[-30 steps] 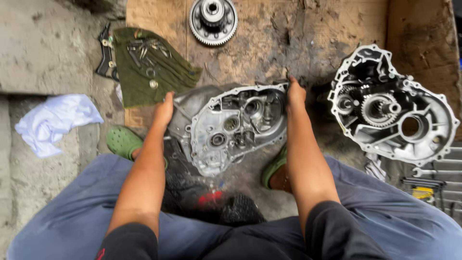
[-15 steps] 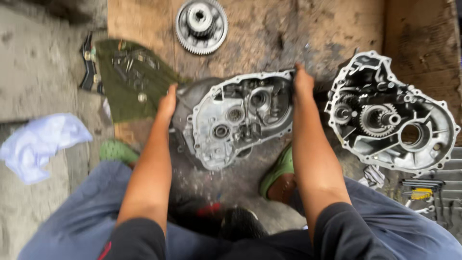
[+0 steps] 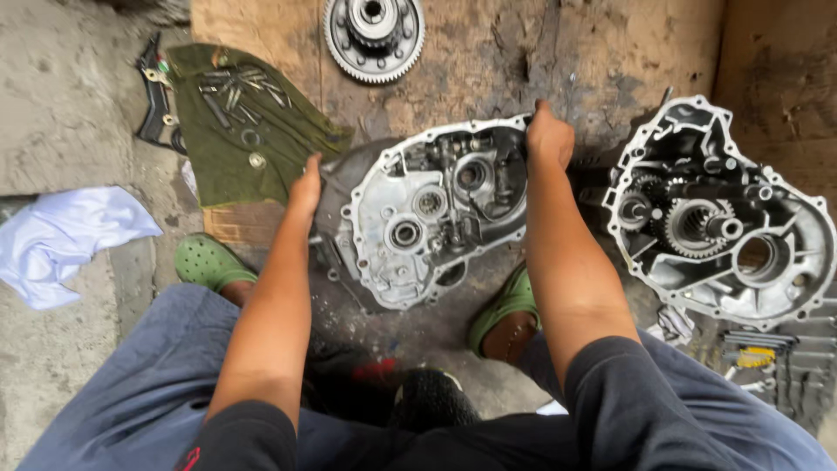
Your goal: The person sits on the floor and works on a disassembled engine casing. They manipulate internal components, rotate the casing, and adjust parts by hand. Tools and other engine parts are visible nearby.
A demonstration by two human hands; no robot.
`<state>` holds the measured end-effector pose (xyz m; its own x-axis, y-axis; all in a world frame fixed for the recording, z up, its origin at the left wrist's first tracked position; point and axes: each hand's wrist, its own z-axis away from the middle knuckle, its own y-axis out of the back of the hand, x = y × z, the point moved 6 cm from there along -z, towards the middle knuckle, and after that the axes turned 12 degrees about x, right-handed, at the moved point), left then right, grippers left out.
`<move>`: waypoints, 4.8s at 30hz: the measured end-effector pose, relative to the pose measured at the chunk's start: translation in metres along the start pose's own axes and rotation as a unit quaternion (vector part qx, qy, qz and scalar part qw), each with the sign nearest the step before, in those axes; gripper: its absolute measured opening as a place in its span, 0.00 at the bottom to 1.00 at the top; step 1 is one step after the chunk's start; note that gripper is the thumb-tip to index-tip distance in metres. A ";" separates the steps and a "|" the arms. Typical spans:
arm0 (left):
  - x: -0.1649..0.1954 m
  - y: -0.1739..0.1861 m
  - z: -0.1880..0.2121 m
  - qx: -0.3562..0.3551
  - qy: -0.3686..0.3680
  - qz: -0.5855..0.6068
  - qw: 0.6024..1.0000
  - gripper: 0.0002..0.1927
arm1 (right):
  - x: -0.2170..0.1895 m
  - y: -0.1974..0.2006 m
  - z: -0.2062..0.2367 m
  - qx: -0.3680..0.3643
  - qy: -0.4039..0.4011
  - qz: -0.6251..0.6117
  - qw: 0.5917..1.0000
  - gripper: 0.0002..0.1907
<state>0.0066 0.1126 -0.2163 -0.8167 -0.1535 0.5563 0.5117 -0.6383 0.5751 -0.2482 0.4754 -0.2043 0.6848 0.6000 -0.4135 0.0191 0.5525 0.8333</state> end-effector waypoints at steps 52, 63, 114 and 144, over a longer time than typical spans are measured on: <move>0.070 -0.097 0.018 -0.072 -0.175 -0.169 0.967 0.37 | -0.009 -0.030 0.017 0.068 0.004 0.043 0.997 0.31; 0.093 -0.107 0.061 0.112 -0.198 -0.351 0.908 0.36 | -0.014 -0.020 0.020 0.068 -0.007 0.040 0.997 0.33; 0.104 -0.114 0.039 0.004 -0.179 -0.326 0.928 0.35 | -0.001 -0.047 0.003 0.045 -0.009 0.040 0.998 0.33; 0.099 -0.098 0.035 0.035 -0.189 -0.361 0.913 0.70 | -0.004 -0.041 0.007 0.054 -0.004 0.031 0.998 0.31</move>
<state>-0.1151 0.1864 -0.1969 -0.8038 0.5676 0.1781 -0.0957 -0.4188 0.9030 -0.2472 0.4462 -0.2342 0.6933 0.6262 -0.3567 0.0538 0.4486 0.8921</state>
